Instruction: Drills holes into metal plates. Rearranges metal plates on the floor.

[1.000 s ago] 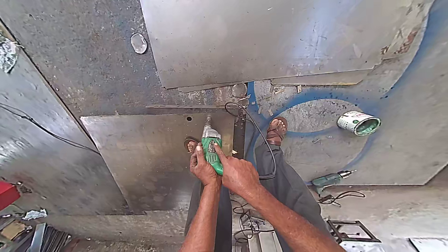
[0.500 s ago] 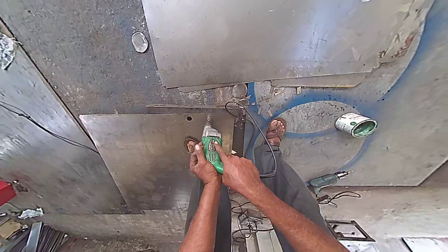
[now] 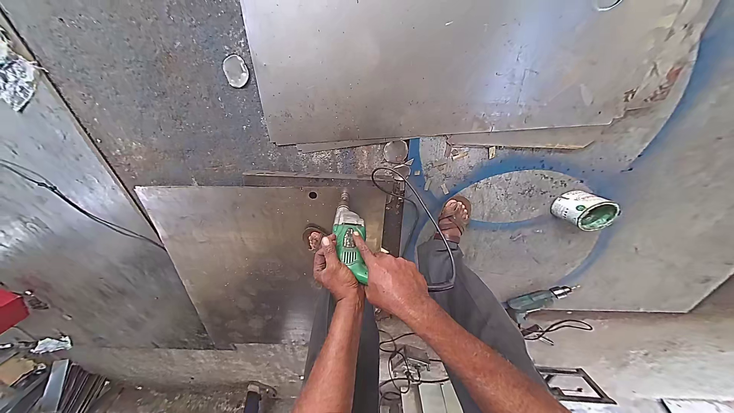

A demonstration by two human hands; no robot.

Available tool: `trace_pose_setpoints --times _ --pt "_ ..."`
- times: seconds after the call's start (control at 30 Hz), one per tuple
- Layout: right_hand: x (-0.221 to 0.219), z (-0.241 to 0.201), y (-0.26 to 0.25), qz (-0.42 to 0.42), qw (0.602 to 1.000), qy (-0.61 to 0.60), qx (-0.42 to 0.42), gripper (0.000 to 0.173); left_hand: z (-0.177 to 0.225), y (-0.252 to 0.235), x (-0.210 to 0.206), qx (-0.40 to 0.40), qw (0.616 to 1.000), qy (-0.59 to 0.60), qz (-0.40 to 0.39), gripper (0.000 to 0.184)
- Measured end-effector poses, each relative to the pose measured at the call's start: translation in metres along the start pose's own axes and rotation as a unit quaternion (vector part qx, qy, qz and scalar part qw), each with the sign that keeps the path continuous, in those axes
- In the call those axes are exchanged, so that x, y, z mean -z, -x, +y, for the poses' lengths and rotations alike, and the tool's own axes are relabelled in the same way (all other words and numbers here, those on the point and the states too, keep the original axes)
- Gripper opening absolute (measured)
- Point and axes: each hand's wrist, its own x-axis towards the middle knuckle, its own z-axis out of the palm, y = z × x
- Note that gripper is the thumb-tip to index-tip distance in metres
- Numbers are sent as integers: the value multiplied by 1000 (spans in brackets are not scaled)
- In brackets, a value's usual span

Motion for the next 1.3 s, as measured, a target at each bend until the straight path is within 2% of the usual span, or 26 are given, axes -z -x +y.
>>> trace_pose_setpoints --times 1.3 --pt "8 -2 0 -16 999 35 4 103 -4 1 1 18 1000 12 12 29"
